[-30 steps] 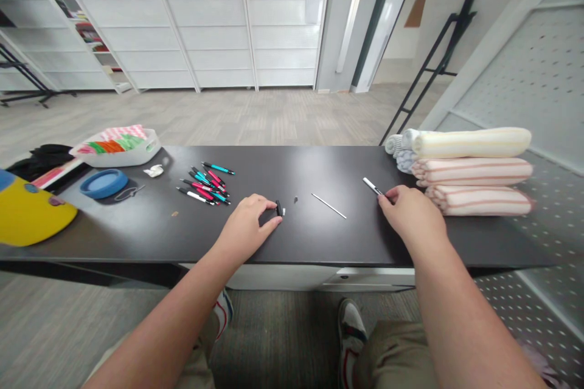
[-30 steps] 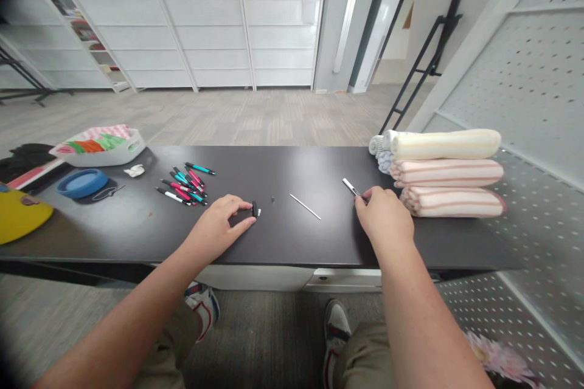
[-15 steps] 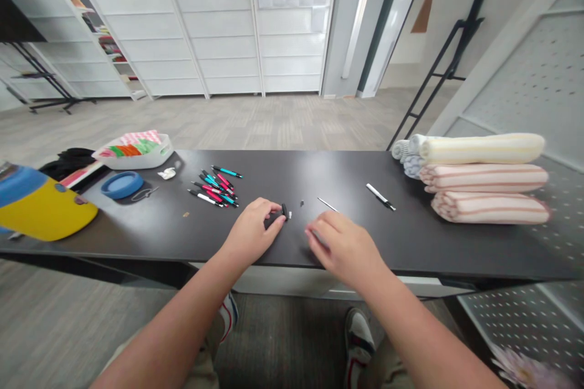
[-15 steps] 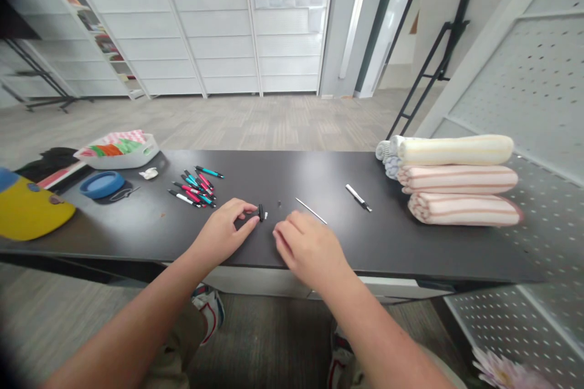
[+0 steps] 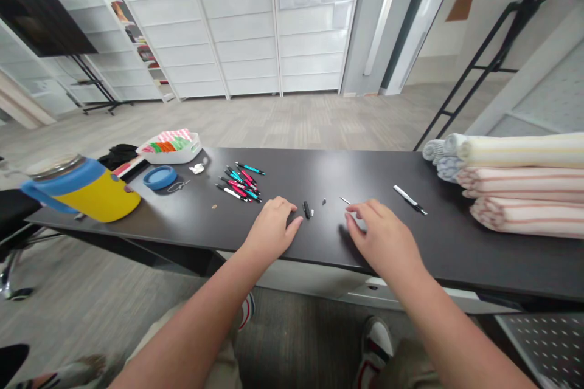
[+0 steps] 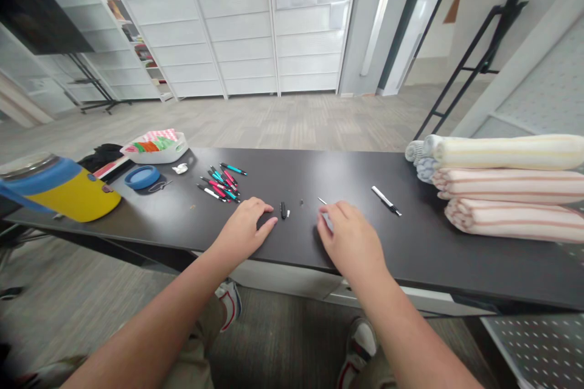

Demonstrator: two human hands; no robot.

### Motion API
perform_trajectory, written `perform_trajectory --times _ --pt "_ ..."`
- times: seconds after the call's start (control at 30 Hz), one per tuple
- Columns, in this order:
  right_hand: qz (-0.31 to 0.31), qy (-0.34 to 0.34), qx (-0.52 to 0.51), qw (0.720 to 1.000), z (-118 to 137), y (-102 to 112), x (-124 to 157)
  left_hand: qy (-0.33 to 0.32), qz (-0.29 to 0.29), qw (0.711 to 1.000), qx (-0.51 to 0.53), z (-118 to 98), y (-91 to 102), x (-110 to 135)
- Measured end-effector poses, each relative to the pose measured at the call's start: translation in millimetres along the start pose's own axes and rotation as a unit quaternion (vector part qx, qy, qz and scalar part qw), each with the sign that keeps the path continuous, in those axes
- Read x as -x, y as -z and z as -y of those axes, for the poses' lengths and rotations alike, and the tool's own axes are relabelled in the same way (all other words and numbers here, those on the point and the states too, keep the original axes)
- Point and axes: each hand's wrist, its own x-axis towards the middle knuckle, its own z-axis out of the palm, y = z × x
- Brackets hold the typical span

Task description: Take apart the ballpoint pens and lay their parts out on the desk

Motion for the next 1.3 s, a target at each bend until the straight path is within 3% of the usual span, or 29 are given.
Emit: perform_trajectory --times 0.2,0.47,0.6,0.73,0.83,0.97,1.13,1.3 --pt "0.032 -0.092 0.051 0.994 -38 -2 -3 0.010 0.007 1.000 0.025 3 -0.7 -8" --pt "0.069 -0.141 0.056 0.986 -28 -1 -4 -0.011 0.035 0.998 0.041 5 -4.7 -24" --pt "0.038 -0.141 0.076 0.986 -34 5 -9 -0.029 0.033 0.998 0.035 4 -8.8 -29" --pt "-0.018 -0.188 0.176 0.966 -62 20 -17 -0.037 0.030 0.999 0.024 3 -11.3 -30" --pt "0.032 -0.250 0.224 0.941 -86 25 -19 -0.040 0.029 0.999 0.023 2 -11.6 -30" --pt "0.112 -0.293 0.209 0.926 -100 20 -18 -0.033 0.024 0.999 0.032 0 -10.7 -27" --pt "0.093 -0.287 0.198 0.933 -98 14 -16 -0.006 0.012 0.997 0.080 1 -6.5 -24" --pt "-0.025 -0.190 0.056 0.980 -71 16 -18 0.039 -0.047 0.986 0.155 1 2.1 -24"
